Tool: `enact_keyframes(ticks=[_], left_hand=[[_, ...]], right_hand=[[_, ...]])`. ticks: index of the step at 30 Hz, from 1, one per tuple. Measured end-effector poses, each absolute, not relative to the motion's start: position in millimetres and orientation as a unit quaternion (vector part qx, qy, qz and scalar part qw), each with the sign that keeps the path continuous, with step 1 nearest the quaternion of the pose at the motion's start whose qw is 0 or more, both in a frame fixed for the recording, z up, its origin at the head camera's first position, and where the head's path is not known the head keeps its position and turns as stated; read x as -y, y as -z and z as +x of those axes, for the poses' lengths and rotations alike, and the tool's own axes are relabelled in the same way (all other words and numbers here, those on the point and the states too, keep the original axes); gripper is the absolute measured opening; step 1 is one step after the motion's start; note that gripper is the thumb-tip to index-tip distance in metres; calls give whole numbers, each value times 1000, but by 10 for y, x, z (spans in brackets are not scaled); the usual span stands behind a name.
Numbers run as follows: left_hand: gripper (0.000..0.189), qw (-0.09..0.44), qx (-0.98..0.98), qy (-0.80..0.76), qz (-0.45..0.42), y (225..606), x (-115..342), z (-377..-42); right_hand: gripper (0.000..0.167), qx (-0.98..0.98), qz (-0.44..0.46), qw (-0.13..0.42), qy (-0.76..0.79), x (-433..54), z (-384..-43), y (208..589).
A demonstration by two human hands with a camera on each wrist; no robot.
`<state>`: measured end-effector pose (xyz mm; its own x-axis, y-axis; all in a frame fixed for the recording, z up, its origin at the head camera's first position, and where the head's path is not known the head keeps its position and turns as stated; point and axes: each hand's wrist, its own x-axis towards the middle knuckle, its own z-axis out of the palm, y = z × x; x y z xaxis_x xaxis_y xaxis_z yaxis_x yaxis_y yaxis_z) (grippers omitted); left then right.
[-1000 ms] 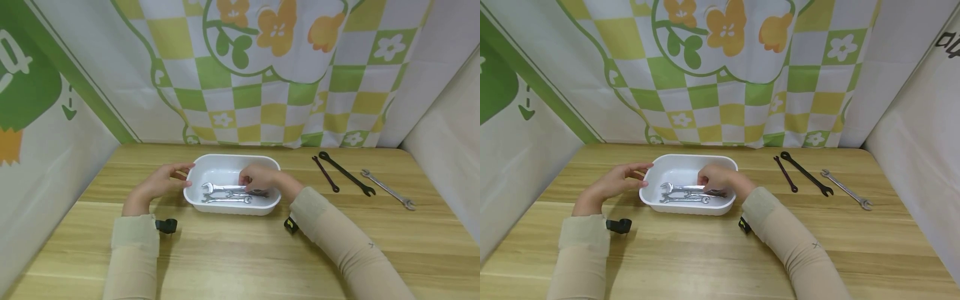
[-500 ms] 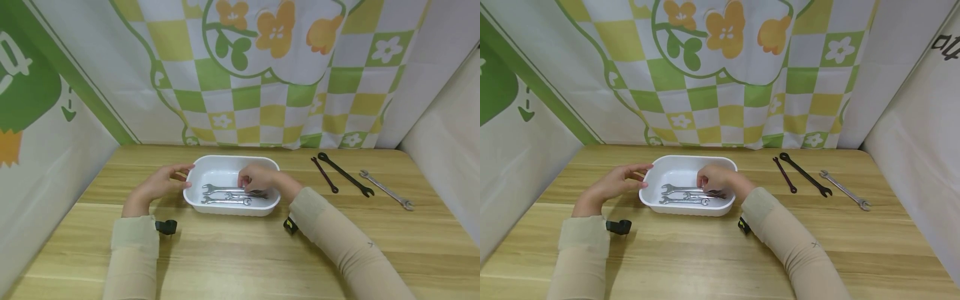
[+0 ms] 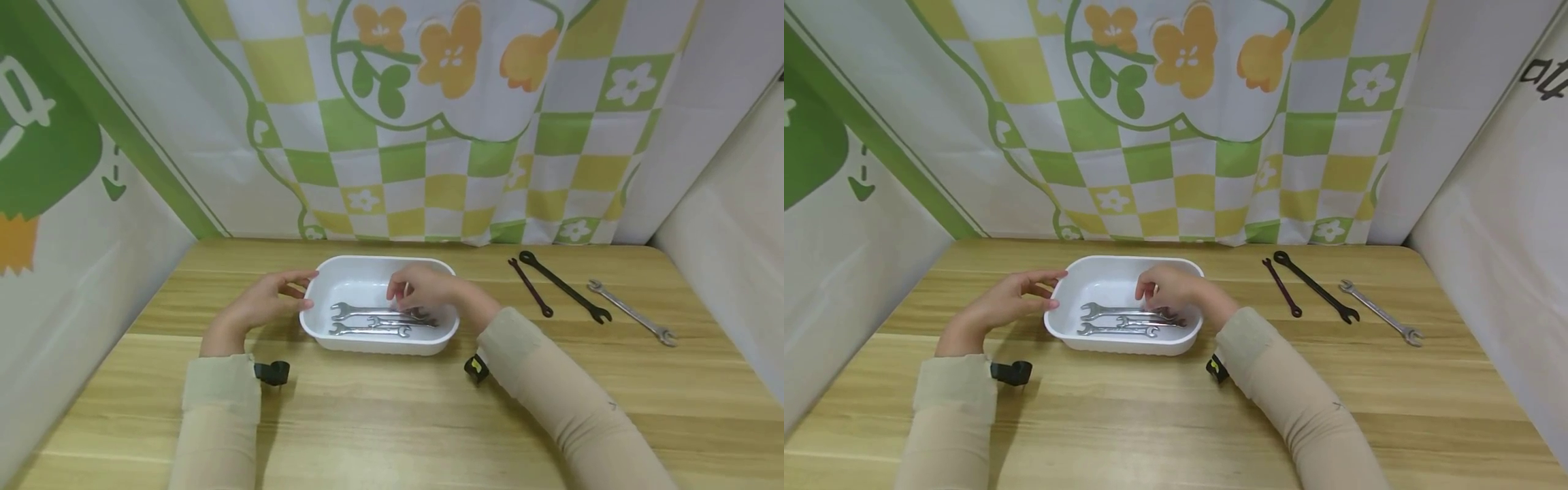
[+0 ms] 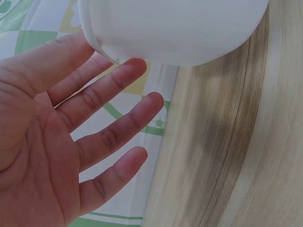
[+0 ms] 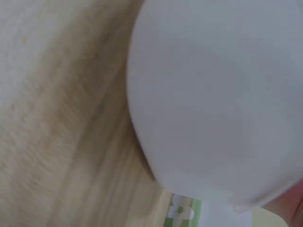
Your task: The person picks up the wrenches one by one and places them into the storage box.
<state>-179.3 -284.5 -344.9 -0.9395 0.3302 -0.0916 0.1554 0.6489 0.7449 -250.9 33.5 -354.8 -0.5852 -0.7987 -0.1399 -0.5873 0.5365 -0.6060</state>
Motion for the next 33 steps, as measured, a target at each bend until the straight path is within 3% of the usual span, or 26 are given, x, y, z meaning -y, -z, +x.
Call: enact_keyframes(ticks=[10, 33], left_hand=[[60, 108, -903, -392, 136, 3459, 2844, -1796], [61, 115, -903, -395, 125, 3446, 2851, -1808]], right_hand=[[18, -835, -413, 169, 322, -603, -2464, 3407], [20, -880, -310, 48, 356, -1399, -2144, 3212]])
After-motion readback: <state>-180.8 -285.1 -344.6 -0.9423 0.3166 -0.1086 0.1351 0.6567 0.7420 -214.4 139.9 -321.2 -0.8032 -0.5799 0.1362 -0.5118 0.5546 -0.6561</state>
